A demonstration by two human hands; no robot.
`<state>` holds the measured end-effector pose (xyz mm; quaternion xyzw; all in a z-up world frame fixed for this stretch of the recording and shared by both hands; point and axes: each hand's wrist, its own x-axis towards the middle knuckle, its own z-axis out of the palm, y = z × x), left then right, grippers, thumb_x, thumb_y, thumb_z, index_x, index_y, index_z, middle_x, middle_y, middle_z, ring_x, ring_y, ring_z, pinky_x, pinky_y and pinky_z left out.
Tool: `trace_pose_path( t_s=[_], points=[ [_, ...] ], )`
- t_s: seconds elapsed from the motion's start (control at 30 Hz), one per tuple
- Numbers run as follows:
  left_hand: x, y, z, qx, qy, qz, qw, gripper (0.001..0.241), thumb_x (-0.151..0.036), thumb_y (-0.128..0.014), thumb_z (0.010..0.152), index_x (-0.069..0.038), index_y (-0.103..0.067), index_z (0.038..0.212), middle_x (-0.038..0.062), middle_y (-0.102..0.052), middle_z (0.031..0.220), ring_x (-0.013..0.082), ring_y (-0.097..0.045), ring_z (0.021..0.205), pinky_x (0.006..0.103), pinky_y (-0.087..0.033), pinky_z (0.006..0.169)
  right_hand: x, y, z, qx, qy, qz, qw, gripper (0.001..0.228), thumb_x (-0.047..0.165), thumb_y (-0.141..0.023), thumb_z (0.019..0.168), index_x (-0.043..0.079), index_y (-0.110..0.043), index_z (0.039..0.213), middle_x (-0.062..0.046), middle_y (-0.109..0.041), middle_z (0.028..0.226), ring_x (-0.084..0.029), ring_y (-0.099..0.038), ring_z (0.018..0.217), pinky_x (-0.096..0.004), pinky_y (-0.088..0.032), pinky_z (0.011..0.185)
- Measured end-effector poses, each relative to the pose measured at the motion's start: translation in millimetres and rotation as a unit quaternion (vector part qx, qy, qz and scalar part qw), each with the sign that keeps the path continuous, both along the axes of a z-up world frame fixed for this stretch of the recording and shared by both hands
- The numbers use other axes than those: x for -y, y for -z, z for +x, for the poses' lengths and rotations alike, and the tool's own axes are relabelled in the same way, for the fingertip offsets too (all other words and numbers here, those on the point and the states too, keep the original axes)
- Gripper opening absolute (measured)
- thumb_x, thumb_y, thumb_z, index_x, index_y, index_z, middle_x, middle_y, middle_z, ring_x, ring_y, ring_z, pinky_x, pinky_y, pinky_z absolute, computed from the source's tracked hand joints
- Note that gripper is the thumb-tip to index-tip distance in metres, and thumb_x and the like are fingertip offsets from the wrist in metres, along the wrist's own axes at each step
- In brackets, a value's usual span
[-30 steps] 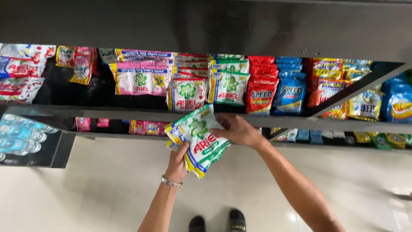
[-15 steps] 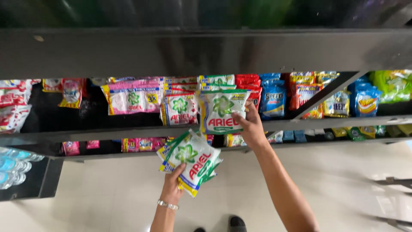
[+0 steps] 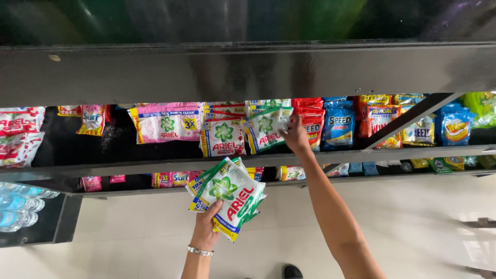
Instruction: Restocking laundry detergent packets onto grocery store shelves from a cardboard box.
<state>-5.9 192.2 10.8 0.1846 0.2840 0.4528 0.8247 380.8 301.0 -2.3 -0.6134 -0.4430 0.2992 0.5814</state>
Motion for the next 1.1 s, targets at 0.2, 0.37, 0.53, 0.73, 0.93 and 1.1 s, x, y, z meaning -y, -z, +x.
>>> trace_pose_path(
  t_s=[0.2,0.37,0.53,0.73,0.93,1.1],
  points=[
    [-2,-4,14,0.022,-0.002,-0.007,1.000,0.053,-0.006,-0.071,0.088,-0.006,-0.053,0.138,0.008,-0.068,0.125,0.0202,-0.070,0.108,0.0377,-0.060,0.087,16,-21,-51,0.465,0.036,-0.032,0.884,0.057,0.013,-0.085,0.074,0.011,-0.062,0.125,-0.022,-0.067,0.112,-0.041,-0.068,0.098,-0.047,-0.058,0.078],
    [2,-18,25,0.008,0.010,-0.008,1.000,0.053,-0.006,-0.069,0.089,-0.007,-0.053,0.140,0.007,-0.066,0.129,0.0200,-0.066,0.114,0.0367,-0.057,0.091,-20,4,-42,0.425,-0.057,-0.214,0.878,0.054,0.041,-0.088,0.072,0.012,-0.064,0.111,-0.017,-0.073,0.104,-0.040,-0.070,0.098,-0.051,-0.057,0.081],
    [12,-10,24,0.002,-0.006,-0.014,1.000,0.056,-0.006,-0.069,0.086,-0.008,-0.052,0.139,0.007,-0.067,0.129,0.0208,-0.067,0.116,0.0367,-0.058,0.093,-31,20,-47,0.428,-0.008,-0.253,0.868,0.070,0.052,-0.085,0.075,0.005,-0.059,0.120,-0.022,-0.073,0.097,-0.042,-0.071,0.092,-0.051,-0.057,0.077],
    [26,-15,19,-0.034,0.010,0.034,0.999,0.056,-0.010,-0.073,0.089,-0.003,-0.053,0.141,0.010,-0.066,0.130,0.0217,-0.065,0.115,0.0386,-0.055,0.092,86,-38,-100,0.023,-0.107,-0.133,0.985,0.052,0.048,-0.071,0.098,-0.003,-0.066,0.108,-0.014,-0.068,0.088,-0.028,-0.065,0.078,-0.041,-0.052,0.069],
    [43,-5,22,-0.007,0.040,0.005,0.999,0.070,-0.012,-0.081,0.079,-0.005,-0.051,0.141,0.008,-0.066,0.131,0.0222,-0.066,0.118,0.0394,-0.055,0.098,185,-82,-132,-0.068,-0.209,-0.135,0.966,0.062,0.029,-0.081,0.090,-0.003,-0.054,0.135,-0.010,-0.066,0.126,-0.017,-0.062,0.117,-0.033,-0.051,0.098],
    [47,3,23,0.035,0.094,0.020,0.995,0.080,-0.016,-0.087,0.073,-0.006,-0.050,0.143,0.006,-0.066,0.133,0.0223,-0.066,0.120,0.0386,-0.055,0.100,196,-117,-134,-0.027,-0.129,-0.142,0.981,0.056,0.022,-0.078,0.087,-0.002,-0.058,0.133,-0.011,-0.071,0.119,-0.016,-0.066,0.108,-0.032,-0.054,0.093]
  ],
)
